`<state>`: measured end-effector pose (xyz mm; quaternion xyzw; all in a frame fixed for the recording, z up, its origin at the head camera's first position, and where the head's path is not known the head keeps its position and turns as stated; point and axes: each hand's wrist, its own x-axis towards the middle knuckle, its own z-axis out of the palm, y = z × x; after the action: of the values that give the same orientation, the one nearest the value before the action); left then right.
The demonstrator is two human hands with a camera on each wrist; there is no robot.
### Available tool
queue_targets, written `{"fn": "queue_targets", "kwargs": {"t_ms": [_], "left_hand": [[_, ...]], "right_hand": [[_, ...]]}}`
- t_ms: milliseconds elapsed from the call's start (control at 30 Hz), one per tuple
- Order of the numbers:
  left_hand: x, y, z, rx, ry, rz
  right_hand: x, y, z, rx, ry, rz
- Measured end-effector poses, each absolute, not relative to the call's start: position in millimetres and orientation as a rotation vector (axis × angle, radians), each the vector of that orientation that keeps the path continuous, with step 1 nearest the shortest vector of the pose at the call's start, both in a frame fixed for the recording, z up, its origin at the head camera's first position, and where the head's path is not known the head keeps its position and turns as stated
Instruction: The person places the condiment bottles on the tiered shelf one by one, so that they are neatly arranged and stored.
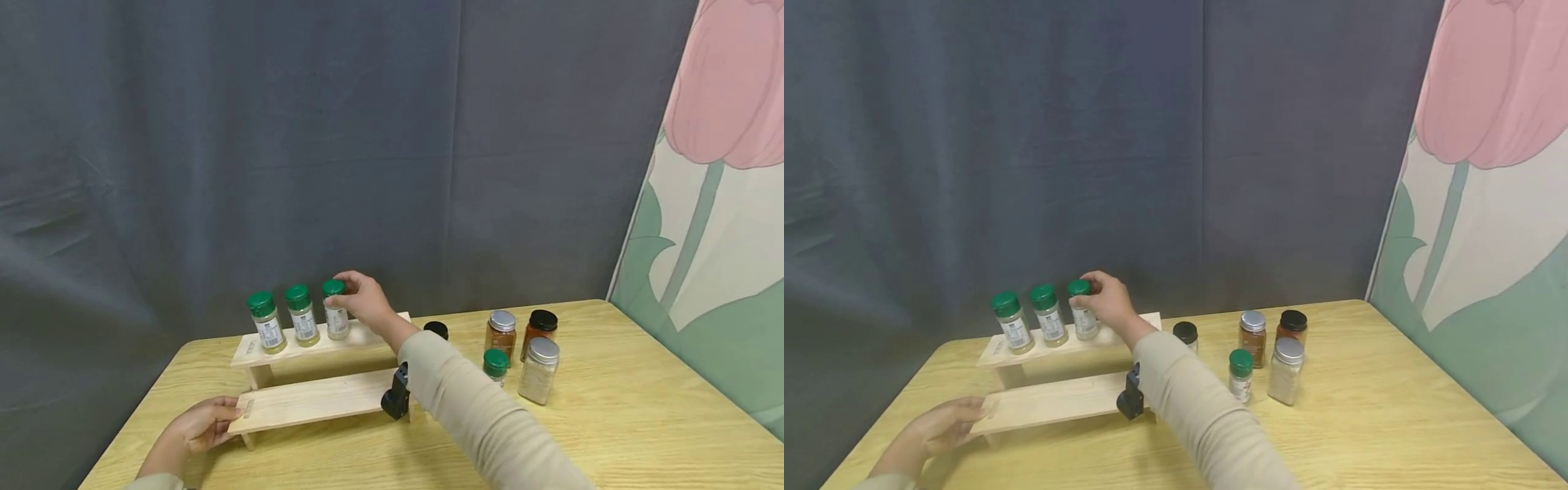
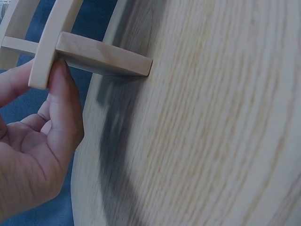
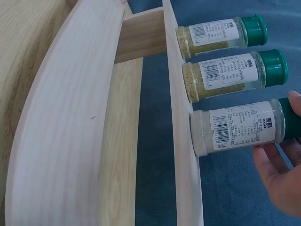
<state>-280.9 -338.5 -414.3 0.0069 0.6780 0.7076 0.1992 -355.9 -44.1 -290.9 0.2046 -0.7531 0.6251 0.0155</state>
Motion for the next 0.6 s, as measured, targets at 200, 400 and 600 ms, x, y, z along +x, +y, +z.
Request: {"fn": "queue_targets", "kwargs": {"t_ms": [200, 400, 600], "left_hand": [[-281.2, -337.8, -415.6, 0.002, 1.897, 1.987], [-280.4, -334.6, -412.2, -0.015, 1.897, 2.008], [-278.5, -333.5, -410.9, -0.050, 1.943, 2.002]], "right_hand": [[-364.0, -47.0, -293.5, 0.639, -2.409, 1.878], [-364.4, -47.0, -290.6, 0.634, -2.435, 1.869], [-365.2, -46.8, -289.7, 0.640, -2.454, 1.849]]}}
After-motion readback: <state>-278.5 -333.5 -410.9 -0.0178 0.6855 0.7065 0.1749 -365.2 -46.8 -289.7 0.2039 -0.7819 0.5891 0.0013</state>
